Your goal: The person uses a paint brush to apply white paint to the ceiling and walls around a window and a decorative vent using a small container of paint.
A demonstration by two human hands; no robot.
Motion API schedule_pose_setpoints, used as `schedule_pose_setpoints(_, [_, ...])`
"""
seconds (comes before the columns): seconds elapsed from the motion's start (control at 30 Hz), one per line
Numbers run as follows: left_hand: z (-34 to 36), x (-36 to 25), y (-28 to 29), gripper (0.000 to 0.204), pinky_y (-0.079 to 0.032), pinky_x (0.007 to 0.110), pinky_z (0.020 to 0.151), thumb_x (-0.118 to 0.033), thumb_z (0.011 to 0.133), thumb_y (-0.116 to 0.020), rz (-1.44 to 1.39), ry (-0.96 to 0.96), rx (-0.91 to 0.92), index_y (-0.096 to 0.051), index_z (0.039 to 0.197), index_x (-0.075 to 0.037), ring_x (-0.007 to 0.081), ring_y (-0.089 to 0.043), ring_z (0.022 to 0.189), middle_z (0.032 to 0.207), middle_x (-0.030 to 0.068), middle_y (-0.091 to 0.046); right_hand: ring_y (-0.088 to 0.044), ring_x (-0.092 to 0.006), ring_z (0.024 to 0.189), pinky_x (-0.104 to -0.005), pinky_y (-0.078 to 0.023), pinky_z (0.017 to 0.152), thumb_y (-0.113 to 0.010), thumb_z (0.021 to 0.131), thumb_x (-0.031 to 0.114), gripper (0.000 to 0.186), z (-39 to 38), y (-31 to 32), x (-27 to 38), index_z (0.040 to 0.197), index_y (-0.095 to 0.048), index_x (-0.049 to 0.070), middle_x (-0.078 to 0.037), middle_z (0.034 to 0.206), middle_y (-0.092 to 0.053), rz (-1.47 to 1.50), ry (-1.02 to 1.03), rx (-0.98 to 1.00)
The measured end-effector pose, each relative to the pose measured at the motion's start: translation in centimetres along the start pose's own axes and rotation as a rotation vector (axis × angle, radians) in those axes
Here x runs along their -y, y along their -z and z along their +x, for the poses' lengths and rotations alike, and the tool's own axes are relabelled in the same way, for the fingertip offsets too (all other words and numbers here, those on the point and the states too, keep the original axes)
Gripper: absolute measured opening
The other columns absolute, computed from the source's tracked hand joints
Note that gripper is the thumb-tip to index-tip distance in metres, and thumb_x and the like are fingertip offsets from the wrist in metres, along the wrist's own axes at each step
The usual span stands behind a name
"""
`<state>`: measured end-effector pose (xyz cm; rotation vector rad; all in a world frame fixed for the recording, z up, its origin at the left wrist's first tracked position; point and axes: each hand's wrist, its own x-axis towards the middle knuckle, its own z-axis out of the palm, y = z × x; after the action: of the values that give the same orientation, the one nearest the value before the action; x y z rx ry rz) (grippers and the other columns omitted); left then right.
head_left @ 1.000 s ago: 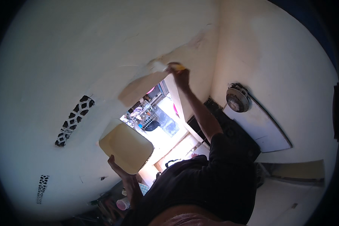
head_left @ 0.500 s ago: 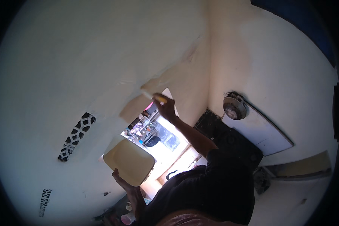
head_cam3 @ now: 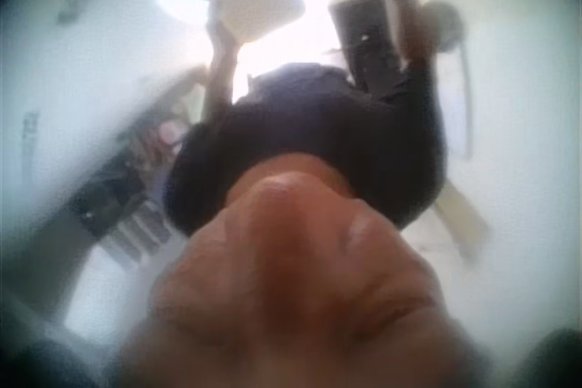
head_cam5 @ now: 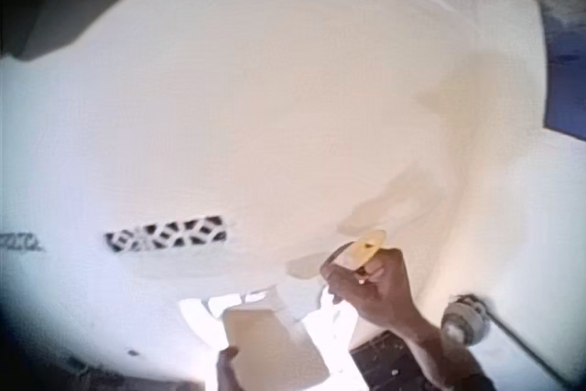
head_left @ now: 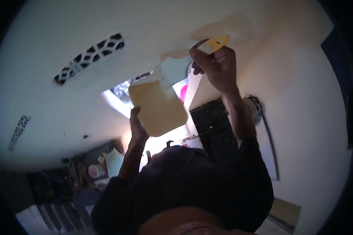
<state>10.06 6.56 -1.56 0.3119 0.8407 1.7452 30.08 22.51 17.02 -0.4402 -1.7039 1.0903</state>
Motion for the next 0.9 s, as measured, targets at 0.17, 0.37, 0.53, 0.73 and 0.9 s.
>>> schedule_pose_setpoints(0.17, [0.4, 1.1, 0.5, 0.047, -0.054, 0.039, 0.084, -0.034, 0.096, -0.04, 0.169, -0.038, 0.013, -0.049, 0.125, 0.002, 0.0247, -0.064, 0.099, 0.109, 0.0149, -0.061, -0.065, -0.0113, 0.053, -0.0245, -0.048, 0.049, -0.071, 0.084, 0.017, 0.023, -0.8, -4.2, -1.7, 0.08, -0.068, -0.005, -0.011, 0.062, -0.068, -0.166, 0.028, 0.213])
schedule_pose_setpoints(0.37, [-0.7, -0.3, -0.6, 0.05, -0.052, 0.037, 0.088, -0.035, 0.095, -0.04, 0.054, 0.068, 0.259, -0.048, 0.127, 0.003, 0.0245, -0.064, 0.1, 0.112, 0.0157, -0.061, -0.058, -0.0061, 0.052, -0.022, -0.044, 0.049, -0.071, 0.085, 0.016, 0.02, -1.9, -5.9, -3.1, 0.085, -0.072, -0.004, -0.006, 0.063, -0.066, -0.49, -0.133, 0.333])
schedule_pose_setpoints(0.53, [-1.0, -1.1, -0.4, 0.053, -0.051, 0.036, 0.088, -0.038, 0.093, -0.042, 0.078, 0.101, 0.224, -0.05, 0.125, 0.003, 0.0241, -0.063, 0.102, 0.111, 0.0157, -0.062, -0.06, -0.0142, 0.049, -0.0288, -0.045, 0.048, -0.07, 0.083, 0.021, 0.025, -2.6, -6.4, -3.3, 0.079, -0.067, -0.004, -0.01, 0.056, -0.062, -0.499, -0.123, 0.276])
schedule_pose_setpoints(0.73, [-0.9, -1.6, -0.4, 0.051, -0.052, 0.036, 0.086, -0.037, 0.093, -0.042, 0.06, 0.158, 0.22, -0.052, 0.123, 0.004, 0.0238, -0.064, 0.098, 0.108, 0.0161, -0.063, -0.062, -0.0144, 0.053, -0.0272, -0.047, 0.052, -0.072, 0.084, 0.019, 0.022, -1.9, -5.7, -2.3, 0.083, -0.069, -0.002, -0.01, 0.064, -0.065, -0.37, 0.026, 0.321])
schedule_pose_setpoints(0.9, [-0.5, -1.6, -0.2, 0.047, -0.054, 0.034, 0.081, -0.034, 0.095, -0.041, 0.059, 0.151, 0.302, -0.056, 0.118, 0.004, 0.0214, -0.066, 0.092, 0.103, 0.0144, -0.065, -0.059, -0.0084, 0.061, -0.024, -0.046, 0.055, -0.071, 0.086, 0.014, 0.017, -0.9, -5.7, -1.9, 0.096, -0.068, 0.0, -0.006, 0.072, -0.067, -0.455, 0.059, 0.512])
